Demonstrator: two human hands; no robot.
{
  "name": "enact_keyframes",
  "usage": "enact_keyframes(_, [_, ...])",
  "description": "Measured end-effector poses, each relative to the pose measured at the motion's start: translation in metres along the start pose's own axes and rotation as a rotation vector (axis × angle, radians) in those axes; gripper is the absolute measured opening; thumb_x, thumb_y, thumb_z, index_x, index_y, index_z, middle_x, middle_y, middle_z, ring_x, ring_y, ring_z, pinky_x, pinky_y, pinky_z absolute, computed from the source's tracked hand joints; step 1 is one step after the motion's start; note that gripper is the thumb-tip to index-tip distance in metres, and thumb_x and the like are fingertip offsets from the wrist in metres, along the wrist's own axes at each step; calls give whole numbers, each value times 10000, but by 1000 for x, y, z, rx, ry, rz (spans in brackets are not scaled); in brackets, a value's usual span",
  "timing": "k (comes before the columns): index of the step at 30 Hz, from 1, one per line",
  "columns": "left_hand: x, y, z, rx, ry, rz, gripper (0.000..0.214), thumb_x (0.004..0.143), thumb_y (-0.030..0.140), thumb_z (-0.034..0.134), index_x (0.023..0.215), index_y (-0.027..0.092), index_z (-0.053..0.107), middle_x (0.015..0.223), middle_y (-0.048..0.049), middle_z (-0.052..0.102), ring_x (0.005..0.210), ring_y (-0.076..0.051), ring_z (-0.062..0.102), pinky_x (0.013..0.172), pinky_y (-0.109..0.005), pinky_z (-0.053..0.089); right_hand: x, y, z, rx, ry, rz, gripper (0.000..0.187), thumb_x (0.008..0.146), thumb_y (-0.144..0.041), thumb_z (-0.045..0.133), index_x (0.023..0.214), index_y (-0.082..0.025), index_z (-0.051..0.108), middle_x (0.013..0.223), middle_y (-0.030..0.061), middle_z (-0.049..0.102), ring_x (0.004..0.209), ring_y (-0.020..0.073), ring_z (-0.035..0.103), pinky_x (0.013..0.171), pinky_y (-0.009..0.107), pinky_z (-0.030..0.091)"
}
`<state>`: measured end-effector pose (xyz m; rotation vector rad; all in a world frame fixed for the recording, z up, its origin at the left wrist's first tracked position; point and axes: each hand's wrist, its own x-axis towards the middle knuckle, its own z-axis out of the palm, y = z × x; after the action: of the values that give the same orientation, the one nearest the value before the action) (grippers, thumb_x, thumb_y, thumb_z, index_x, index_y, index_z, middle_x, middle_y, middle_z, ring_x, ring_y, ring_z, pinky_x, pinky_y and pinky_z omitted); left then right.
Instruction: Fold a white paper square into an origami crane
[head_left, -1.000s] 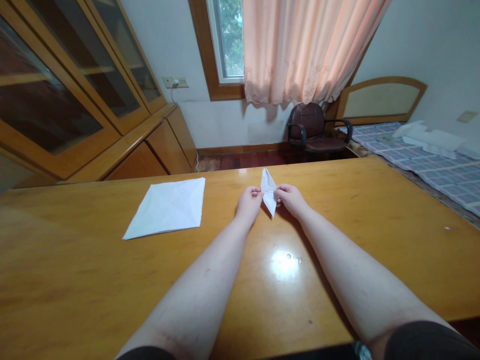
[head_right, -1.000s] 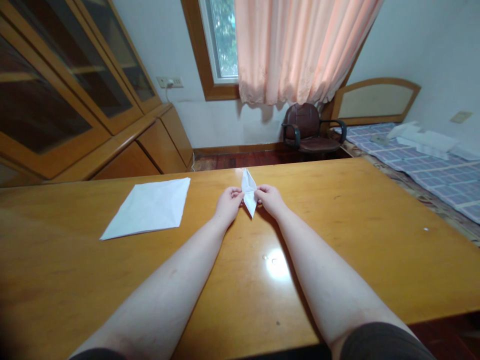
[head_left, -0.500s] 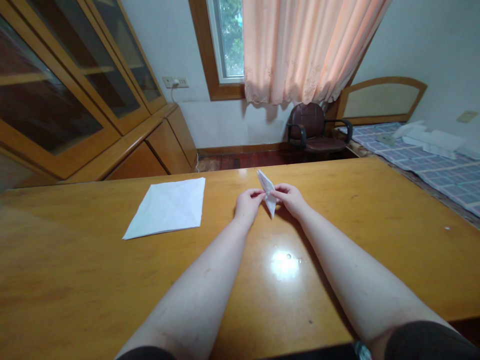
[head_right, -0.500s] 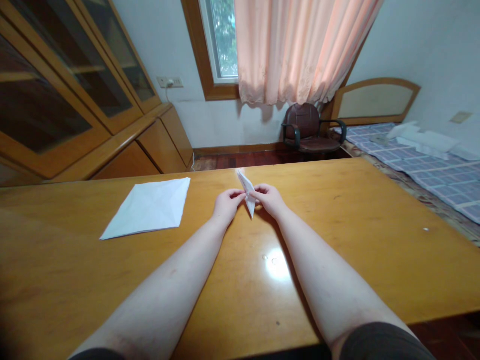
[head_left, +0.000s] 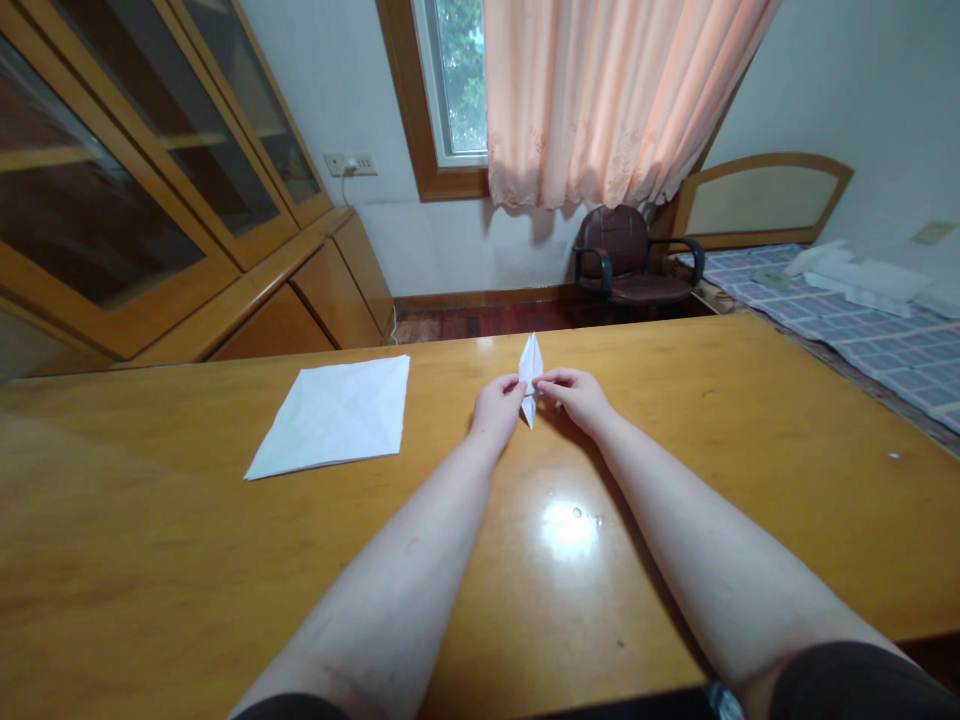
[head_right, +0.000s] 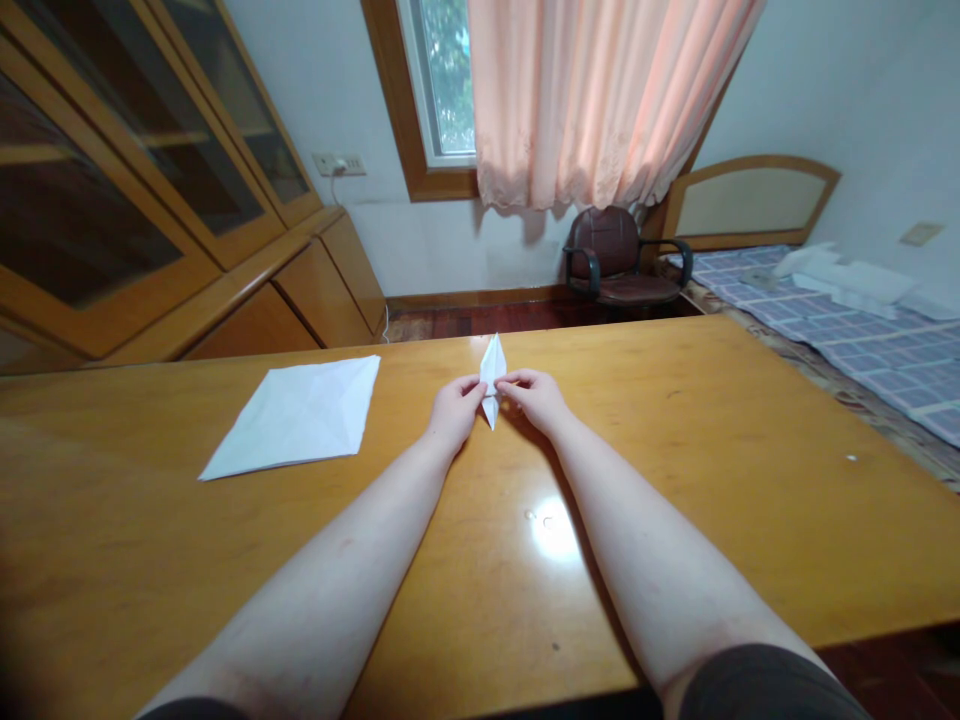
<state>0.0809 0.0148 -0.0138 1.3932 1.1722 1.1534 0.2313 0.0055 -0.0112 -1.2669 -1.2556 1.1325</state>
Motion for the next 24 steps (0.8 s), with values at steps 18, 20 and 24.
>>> enact_keyframes(18, [4,-7,8,-259,13,-169,373,793,146,564,1166,138,568,895,-64,706,722,-133,663,666,-247,526,7,6,-1,131,-36,83,368,602,-334,728,903,-168,594,665,-7,621,492,88,496,484,234,406])
enact_keyframes(20, [4,-7,8,-264,8,-189,445,790,131,561,1233,148,534,879,-56,702,706,-130,660,662,-250,527,6,4,0,129,-24,88,436,610,-322,717,999,-162,604,658,-8,624,502,100,515,498,244,419])
enact_keyframes(24, [2,-6,8,-323,-11,-192,583,779,83,543,1347,178,454,885,-53,697,734,-129,660,700,-263,537,4,-1,1,131,-29,58,625,636,-309,693,1225,-148,556,614,-40,582,484,90,489,480,232,388])
